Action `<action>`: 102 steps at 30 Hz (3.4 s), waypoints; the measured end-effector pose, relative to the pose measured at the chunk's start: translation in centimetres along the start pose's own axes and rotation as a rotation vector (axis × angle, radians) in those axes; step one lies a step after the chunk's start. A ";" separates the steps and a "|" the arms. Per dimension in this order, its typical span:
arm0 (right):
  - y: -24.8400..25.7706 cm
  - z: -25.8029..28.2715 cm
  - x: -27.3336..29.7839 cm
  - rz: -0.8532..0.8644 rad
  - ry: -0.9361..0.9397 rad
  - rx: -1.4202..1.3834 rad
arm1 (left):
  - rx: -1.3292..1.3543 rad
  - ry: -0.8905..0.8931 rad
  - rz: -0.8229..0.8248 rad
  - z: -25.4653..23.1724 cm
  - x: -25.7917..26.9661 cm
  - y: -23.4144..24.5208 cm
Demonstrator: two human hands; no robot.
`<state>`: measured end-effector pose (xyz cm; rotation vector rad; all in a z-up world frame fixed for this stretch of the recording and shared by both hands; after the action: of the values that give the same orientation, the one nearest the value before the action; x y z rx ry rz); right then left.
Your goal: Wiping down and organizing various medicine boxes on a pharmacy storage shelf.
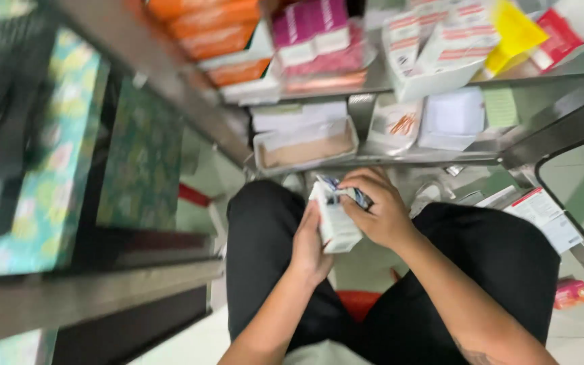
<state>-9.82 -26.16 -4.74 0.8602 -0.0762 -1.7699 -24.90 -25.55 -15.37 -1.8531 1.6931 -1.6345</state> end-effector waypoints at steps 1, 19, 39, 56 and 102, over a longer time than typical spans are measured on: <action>-0.8 0.7 0.8 0.018 0.006 -0.004 | 0.016 -0.008 -0.008 0.4 0.0 1.4; 0.4 11.1 16.1 -0.020 0.136 -0.004 | -0.038 0.209 0.162 3.5 7.6 7.9; 0.5 9.3 15.5 -0.090 0.128 0.133 | -0.116 0.302 0.176 3.3 6.5 7.7; -0.5 11.8 16.0 -0.080 0.301 0.131 | -0.102 0.330 0.142 2.6 7.1 6.5; 14.9 8.5 15.4 -0.593 -0.227 0.607 | -0.369 0.737 0.416 15.1 9.1 -10.8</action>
<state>-4.71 -48.01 0.37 1.1868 -0.5815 -2.4560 -8.98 -36.69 -8.42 -0.8917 2.5895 -2.0389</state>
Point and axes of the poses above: each hand's wrist, its own x-axis away from the middle knuckle, its own y-axis out of the back of the hand, z = x × y, the point moved 3 cm from there along -x, towards the middle knuckle, and after that the axes turned 11 degrees about x, right-handed, at the moved point
